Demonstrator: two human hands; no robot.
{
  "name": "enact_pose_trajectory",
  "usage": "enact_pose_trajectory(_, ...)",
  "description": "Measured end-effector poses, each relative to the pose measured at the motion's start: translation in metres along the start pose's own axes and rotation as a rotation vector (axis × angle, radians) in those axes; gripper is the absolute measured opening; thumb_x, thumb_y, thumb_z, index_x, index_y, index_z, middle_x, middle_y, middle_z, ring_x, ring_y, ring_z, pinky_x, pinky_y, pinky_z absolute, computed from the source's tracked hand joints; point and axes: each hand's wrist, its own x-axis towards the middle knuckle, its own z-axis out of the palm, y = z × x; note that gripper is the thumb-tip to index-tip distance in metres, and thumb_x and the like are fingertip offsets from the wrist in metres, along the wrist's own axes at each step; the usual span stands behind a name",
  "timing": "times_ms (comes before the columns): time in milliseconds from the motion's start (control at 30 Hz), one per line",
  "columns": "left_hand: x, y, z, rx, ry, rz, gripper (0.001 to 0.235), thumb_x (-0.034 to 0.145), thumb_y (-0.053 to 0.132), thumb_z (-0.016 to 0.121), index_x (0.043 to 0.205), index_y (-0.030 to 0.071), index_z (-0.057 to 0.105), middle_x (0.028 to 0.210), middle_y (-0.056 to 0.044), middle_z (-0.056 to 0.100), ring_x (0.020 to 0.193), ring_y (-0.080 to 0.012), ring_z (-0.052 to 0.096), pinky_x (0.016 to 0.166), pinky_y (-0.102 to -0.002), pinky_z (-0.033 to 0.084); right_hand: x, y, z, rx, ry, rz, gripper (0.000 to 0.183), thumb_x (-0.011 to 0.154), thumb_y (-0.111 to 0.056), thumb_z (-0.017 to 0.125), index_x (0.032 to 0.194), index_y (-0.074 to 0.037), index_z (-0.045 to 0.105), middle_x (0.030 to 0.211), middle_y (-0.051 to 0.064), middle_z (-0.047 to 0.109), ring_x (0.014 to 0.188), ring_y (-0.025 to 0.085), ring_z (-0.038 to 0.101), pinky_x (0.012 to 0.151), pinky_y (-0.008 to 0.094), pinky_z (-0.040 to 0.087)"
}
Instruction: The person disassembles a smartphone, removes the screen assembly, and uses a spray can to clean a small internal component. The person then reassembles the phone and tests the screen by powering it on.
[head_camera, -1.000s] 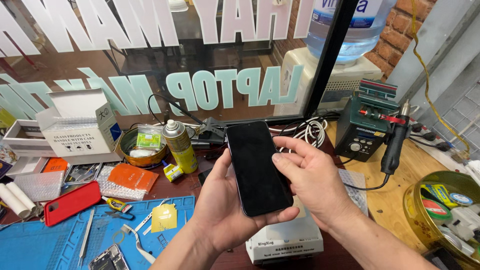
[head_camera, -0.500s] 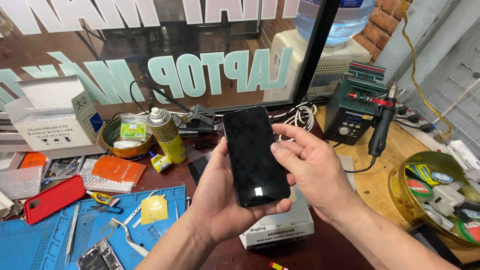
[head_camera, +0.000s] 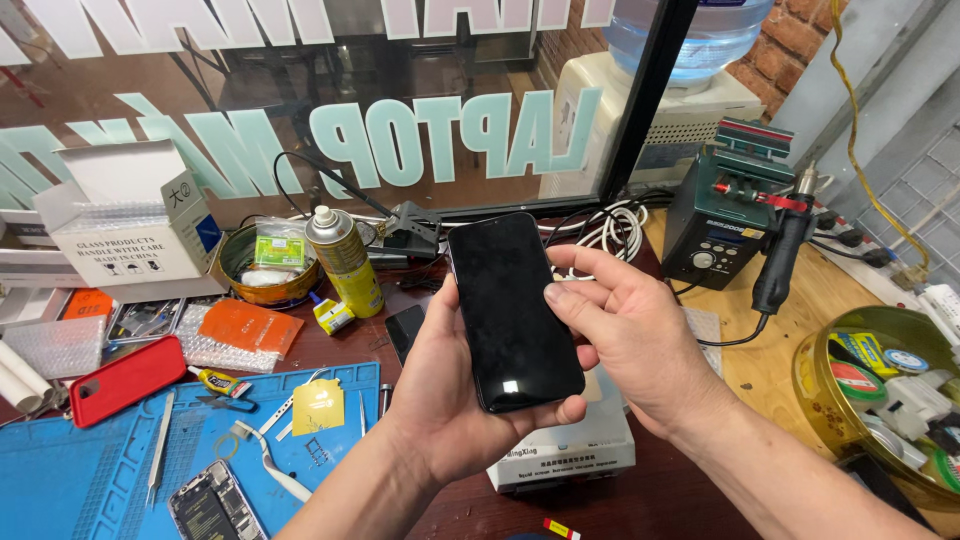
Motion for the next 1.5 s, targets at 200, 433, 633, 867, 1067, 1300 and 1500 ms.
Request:
enact_pose_trajectory(200, -0.001, -0.002, 0.002, 0.029, 0.017, 0.033, 0.078, 0.098, 0.077, 0.027, 0.123, 0.014, 0.066, 0.106, -0.008, 0.074, 0.09, -0.0264, 0.072, 0.072, -0.053, 0.059, 0.003, 0.005, -0.002, 0.04, -0.067, -0.031, 0.041, 0.093, -0.012, 0.064, 0.134, -0.003, 0.065, 0.087, 0.0, 0.069, 0.067, 0.003, 0.051, 0.054, 0.019, 0.042)
enact_pose_trajectory(433, -0.005, -0.001, -0.001, 0.0, -0.01, 0.043, 0.078, 0.099, 0.076, 0.027, 0.122, 0.014, 0.066, 0.107, -0.008, 0.073, 0.092, -0.0263, 0.072, 0.074, -0.053, 0.058, 0.006, 0.004, 0.002, 0.017, -0.067, 0.006, 0.044, 0.092, -0.013, 0.064, 0.135, -0.005, 0.063, 0.086, -0.002, 0.067, 0.068, 0.003, 0.05, 0.053, 0.019, 0.042)
enact_pose_trajectory(633, -0.007, 0.001, -0.005, -0.004, -0.044, 0.062, 0.08, 0.1, 0.077, 0.025, 0.124, 0.012, 0.066, 0.109, -0.009, 0.073, 0.094, -0.0263, 0.071, 0.075, -0.052, 0.059, 0.008, 0.001, 0.006, 0.002, -0.076, 0.025, 0.047, 0.092, -0.014, 0.064, 0.138, -0.004, 0.061, 0.085, 0.0, 0.069, 0.068, 0.004, 0.051, 0.055, 0.019, 0.044)
enact_pose_trajectory(867, -0.005, 0.0, -0.009, -0.014, -0.044, 0.058, 0.081, 0.1, 0.076, 0.023, 0.125, 0.011, 0.065, 0.11, -0.009, 0.073, 0.096, -0.027, 0.071, 0.075, -0.052, 0.059, 0.008, 0.004, 0.006, 0.027, -0.096, 0.003, 0.047, 0.092, -0.013, 0.064, 0.138, -0.003, 0.061, 0.084, -0.001, 0.067, 0.07, 0.004, 0.051, 0.056, 0.019, 0.044)
enact_pose_trajectory(1067, -0.002, -0.003, -0.01, 0.006, -0.027, 0.054, 0.08, 0.099, 0.076, 0.023, 0.125, 0.013, 0.065, 0.11, -0.009, 0.073, 0.096, -0.0266, 0.071, 0.075, -0.052, 0.059, 0.007, 0.007, 0.003, 0.02, -0.069, 0.027, 0.045, 0.091, -0.013, 0.064, 0.135, -0.003, 0.063, 0.087, 0.001, 0.07, 0.071, 0.005, 0.054, 0.056, 0.02, 0.045)
enact_pose_trajectory(1300, -0.001, -0.001, -0.009, 0.043, 0.034, 0.036, 0.079, 0.098, 0.075, 0.023, 0.123, 0.014, 0.066, 0.109, -0.008, 0.073, 0.095, -0.0258, 0.071, 0.075, -0.052, 0.058, 0.009, 0.009, 0.001, 0.003, -0.057, 0.027, 0.048, 0.092, -0.014, 0.064, 0.138, -0.004, 0.061, 0.089, 0.001, 0.07, 0.072, 0.005, 0.053, 0.057, 0.021, 0.044)
enact_pose_trajectory(1500, 0.003, -0.001, -0.01, 0.048, 0.001, 0.02, 0.079, 0.099, 0.074, 0.022, 0.123, 0.011, 0.065, 0.109, -0.009, 0.072, 0.097, -0.0257, 0.07, 0.078, -0.052, 0.057, 0.009, 0.01, 0.0, -0.011, -0.051, 0.054, 0.047, 0.092, -0.014, 0.062, 0.137, -0.003, 0.061, 0.088, 0.004, 0.073, 0.07, 0.007, 0.058, 0.059, 0.023, 0.048)
